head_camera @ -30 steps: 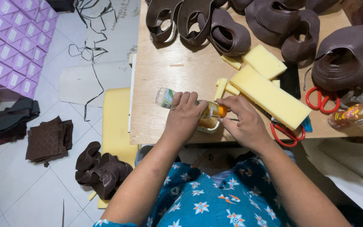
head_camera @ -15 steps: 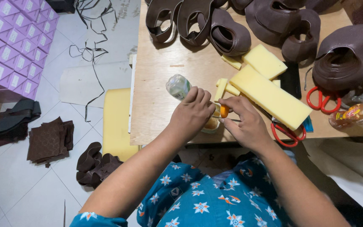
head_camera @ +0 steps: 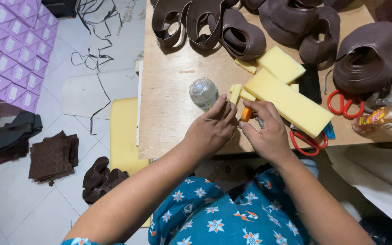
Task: The person mixes a brown paste in a small container using a metal tool, then adds liquid from a small bottle and continues mixing. Finally, the person picks up a brown shoe upper and holds it open.
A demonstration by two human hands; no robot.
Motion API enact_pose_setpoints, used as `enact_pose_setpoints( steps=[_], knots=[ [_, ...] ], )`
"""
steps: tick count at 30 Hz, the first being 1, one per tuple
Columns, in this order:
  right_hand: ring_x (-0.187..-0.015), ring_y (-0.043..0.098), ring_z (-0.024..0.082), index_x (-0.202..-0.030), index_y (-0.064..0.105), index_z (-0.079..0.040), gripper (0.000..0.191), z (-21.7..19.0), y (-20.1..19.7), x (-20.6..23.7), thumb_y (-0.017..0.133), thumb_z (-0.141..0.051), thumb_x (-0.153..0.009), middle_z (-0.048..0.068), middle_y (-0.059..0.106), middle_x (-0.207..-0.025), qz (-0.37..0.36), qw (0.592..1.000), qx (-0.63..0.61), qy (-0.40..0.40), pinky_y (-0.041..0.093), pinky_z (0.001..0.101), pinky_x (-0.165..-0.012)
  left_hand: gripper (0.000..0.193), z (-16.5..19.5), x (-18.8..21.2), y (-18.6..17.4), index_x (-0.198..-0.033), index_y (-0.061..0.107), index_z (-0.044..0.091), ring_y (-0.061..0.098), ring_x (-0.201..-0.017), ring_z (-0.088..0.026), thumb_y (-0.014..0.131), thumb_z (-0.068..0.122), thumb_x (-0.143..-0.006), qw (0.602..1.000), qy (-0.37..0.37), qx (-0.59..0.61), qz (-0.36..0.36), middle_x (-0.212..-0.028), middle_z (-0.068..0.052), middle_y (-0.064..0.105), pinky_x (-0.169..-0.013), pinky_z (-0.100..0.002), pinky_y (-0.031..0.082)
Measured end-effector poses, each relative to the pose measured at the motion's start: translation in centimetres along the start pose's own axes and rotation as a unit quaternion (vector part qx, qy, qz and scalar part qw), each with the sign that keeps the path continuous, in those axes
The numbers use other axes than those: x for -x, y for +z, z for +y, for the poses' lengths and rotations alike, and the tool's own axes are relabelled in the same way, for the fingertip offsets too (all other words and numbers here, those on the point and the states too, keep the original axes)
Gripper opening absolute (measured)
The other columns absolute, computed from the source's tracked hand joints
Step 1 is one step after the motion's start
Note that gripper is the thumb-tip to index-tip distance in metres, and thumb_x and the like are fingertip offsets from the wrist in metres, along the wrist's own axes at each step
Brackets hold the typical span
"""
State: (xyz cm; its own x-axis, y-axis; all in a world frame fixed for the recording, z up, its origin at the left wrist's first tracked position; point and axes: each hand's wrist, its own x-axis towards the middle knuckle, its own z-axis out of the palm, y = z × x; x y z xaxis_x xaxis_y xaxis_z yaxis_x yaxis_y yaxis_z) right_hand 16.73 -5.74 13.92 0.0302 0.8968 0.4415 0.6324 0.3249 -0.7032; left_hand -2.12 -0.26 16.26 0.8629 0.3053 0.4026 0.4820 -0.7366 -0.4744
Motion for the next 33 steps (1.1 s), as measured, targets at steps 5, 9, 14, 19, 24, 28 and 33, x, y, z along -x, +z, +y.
enact_pose_setpoints(
  steps=[5, 9, 14, 19, 24, 28, 33],
  knots=[
    [-0.107, 0.067, 0.024, -0.132, 0.061, -0.004, 0.048, 0.0, -0.1, 0.2, 0.078, -0.010, -0.087, 0.013, 0.061, -0.120, 0.005, 1.000, 0.008, 0.001, 0.054, 0.0335, -0.095, 0.036, 0.5, 1.1, 0.9, -0.108, 0.073, 0.000, 0.057, -0.127, -0.027, 0.052, 0.023, -0.089, 0.998, 0.018, -0.052, 0.004, -0.116, -0.014, 0.066, -0.125, -0.041, 0.025],
    [-0.110, 0.067, 0.025, -0.133, 0.061, -0.004, 0.047, -0.1, -0.3, 0.2, 0.076, -0.009, -0.089, 0.014, 0.060, -0.123, 0.014, 1.000, -0.002, 0.011, 0.054, 0.0336, -0.097, 0.038, 0.5, 1.7, 1.4, -0.107, 0.072, -0.002, 0.057, -0.127, -0.026, 0.052, 0.023, -0.087, 0.998, 0.028, -0.050, -0.009, -0.118, -0.015, 0.067, -0.124, -0.039, 0.027],
    [-0.111, 0.066, 0.026, -0.133, 0.062, -0.003, 0.047, 0.0, -0.2, 0.2, 0.076, -0.008, -0.088, 0.015, 0.057, -0.124, 0.027, 1.000, -0.001, 0.007, 0.054, 0.0343, -0.099, 0.039, 0.4, 2.1, 1.7, -0.111, 0.071, -0.002, 0.056, -0.129, -0.026, 0.052, 0.023, -0.088, 0.997, 0.021, -0.074, 0.013, -0.121, -0.015, 0.065, -0.124, -0.039, 0.024],
    [-0.112, 0.066, 0.026, -0.133, 0.062, -0.003, 0.047, 0.0, -0.2, 0.3, 0.076, -0.008, -0.088, 0.015, 0.056, -0.126, 0.026, 0.999, -0.011, 0.020, 0.054, 0.0337, -0.100, 0.026, 0.3, 2.1, 1.8, -0.108, 0.068, 0.007, 0.057, -0.120, -0.031, 0.057, 0.017, -0.087, 0.993, -0.101, 0.055, -0.023, -0.112, -0.015, 0.062, -0.121, -0.046, 0.026],
    [-0.110, 0.066, 0.025, -0.133, 0.061, -0.002, 0.047, -0.2, -0.3, 0.2, 0.076, -0.009, -0.089, 0.015, 0.057, -0.125, 0.025, 0.999, -0.021, 0.020, 0.054, 0.0338, -0.099, 0.032, 0.0, 2.3, 1.4, -0.118, 0.068, 0.005, 0.054, -0.105, -0.032, 0.060, 0.011, -0.088, 0.974, -0.182, 0.126, -0.043, -0.102, -0.014, 0.056, -0.111, -0.043, 0.030],
    [-0.108, 0.066, 0.025, -0.132, 0.062, -0.002, 0.047, -0.2, -0.3, 0.3, 0.076, -0.009, -0.088, 0.015, 0.058, -0.124, 0.022, 0.999, -0.008, 0.036, 0.054, 0.0340, -0.096, 0.024, 0.3, 2.4, 0.8, -0.111, 0.064, 0.006, 0.055, -0.113, -0.032, 0.062, 0.016, -0.089, 0.985, -0.161, 0.068, 0.008, -0.106, -0.014, 0.057, -0.116, -0.045, 0.028],
    [-0.110, 0.065, 0.025, -0.135, 0.060, -0.002, 0.049, 0.0, -0.4, 0.4, 0.077, -0.011, -0.089, 0.016, 0.058, -0.125, 0.002, 1.000, 0.012, 0.020, 0.053, 0.0341, -0.098, 0.037, 0.3, 2.5, 0.1, -0.118, 0.061, 0.009, 0.055, -0.114, -0.030, 0.066, 0.009, -0.081, 0.976, -0.184, 0.074, -0.089, -0.107, -0.012, 0.057, -0.117, -0.048, 0.028]
  ],
)
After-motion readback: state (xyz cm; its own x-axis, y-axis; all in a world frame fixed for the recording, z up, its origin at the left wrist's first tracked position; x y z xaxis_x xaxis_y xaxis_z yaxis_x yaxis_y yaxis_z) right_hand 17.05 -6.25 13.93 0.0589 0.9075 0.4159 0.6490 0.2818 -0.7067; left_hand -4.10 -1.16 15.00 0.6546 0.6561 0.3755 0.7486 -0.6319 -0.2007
